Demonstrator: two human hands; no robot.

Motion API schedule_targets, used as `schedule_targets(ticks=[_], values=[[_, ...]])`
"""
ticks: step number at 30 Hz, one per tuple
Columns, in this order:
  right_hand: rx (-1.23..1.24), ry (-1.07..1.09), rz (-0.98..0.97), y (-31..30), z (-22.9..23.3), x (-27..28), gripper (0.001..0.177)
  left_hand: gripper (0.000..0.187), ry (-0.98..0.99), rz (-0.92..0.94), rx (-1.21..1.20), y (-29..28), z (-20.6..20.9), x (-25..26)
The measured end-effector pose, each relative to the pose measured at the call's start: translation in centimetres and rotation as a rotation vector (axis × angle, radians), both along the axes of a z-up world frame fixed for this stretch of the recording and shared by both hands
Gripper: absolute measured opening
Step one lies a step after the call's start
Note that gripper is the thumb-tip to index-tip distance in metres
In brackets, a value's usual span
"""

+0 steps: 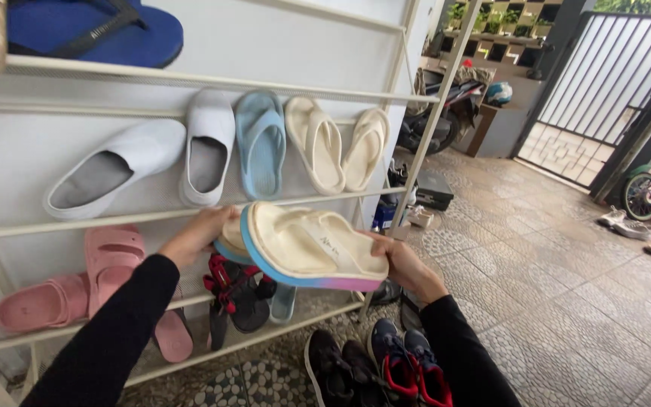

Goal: The person gathers shoes from the floor and places them on a multi-tier shoe rack. They pair and align various shoes and sandals, organizing them by type and color across the shelves.

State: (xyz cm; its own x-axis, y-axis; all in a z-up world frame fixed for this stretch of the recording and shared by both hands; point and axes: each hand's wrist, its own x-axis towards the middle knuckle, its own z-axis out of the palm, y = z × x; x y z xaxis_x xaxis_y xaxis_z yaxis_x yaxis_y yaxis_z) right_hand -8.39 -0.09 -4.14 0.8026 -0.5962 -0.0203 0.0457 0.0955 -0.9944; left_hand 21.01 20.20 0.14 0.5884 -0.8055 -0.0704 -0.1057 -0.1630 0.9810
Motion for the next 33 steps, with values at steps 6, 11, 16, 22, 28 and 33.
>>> schedule_targets(ticks=[6,11,16,22,28,33], values=[[0.202,0.164,0.158,-0.9,-7.2,-2.9,0.087,0.070,0.220,-0.009,0.117,-3.1,-15.9,2.7],[0.373,0.268,0.176,0.2,-13.4,-4.8,0.086,0.067,0.297,0.000,0.273,-1.5,-23.9,1.2],[0.344,0.445,0.268,4.2,-16.6,-5.2,0.076,0.023,0.284,-0.027,0.390,0.5,-27.6,-1.0],[0.487,0.647,0.334,6.6,-22.1,-4.4,0.058,0.022,0.450,-0.075,0.568,1.9,-33.2,-1.5],[0.603,0.526,0.227,8.2,-29.2,-2.3,0.074,0.025,0.676,0.046,0.459,1.9,-44.5,-0.1],[0.545,0.627,0.005,9.6,-35.9,0.0,0.076,0.025,0.948,0.075,0.202,2.4,-49.5,0.1]])
